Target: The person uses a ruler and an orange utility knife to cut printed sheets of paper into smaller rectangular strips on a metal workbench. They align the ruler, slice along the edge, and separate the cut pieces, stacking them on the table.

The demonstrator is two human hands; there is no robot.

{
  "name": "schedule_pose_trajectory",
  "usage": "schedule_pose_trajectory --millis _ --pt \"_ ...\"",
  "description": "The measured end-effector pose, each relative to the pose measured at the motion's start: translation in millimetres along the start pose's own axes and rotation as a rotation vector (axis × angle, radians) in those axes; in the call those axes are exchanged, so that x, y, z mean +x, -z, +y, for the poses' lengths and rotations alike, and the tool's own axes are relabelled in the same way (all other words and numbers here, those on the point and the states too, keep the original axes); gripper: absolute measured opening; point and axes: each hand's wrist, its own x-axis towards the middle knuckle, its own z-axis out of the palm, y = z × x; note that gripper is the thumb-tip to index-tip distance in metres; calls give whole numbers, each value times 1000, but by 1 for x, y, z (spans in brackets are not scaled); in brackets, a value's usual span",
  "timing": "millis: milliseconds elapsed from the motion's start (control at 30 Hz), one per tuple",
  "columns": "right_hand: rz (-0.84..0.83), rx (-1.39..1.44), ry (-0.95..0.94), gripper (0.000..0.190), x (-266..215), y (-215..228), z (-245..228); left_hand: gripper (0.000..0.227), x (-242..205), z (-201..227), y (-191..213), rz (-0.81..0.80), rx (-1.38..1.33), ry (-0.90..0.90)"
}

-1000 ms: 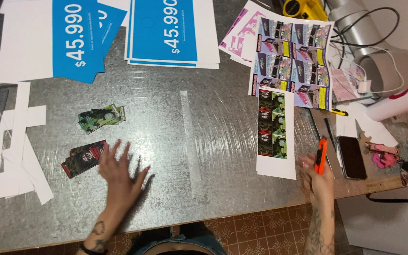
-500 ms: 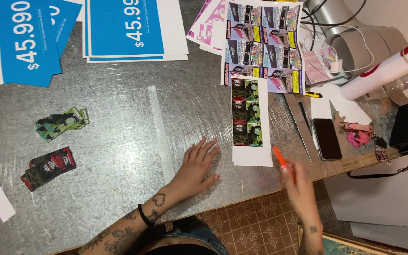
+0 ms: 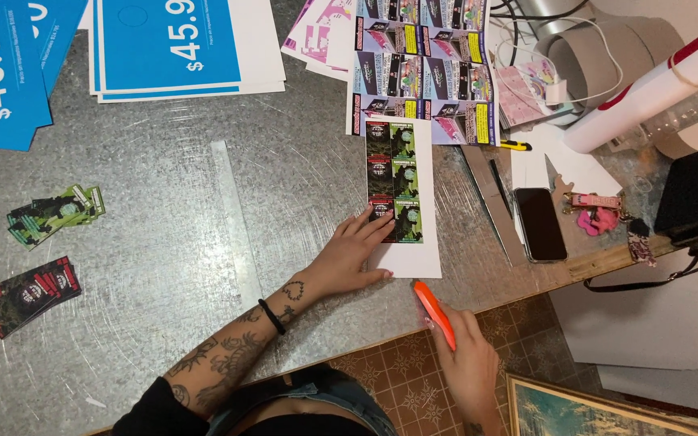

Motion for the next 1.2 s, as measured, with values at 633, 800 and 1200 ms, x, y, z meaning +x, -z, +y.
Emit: schedule_pose_trajectory --millis 633,800,1200 --pt "109 99 -23 45 2 9 7 75 19 -8 -20 220 256 -84" --pt "107 27 -41 47 10 -1 10 79 22 -9 -15 190 191 -44" --pt "81 5 -52 46 24 -9 12 106 31 -33 -36 162 323 -12"
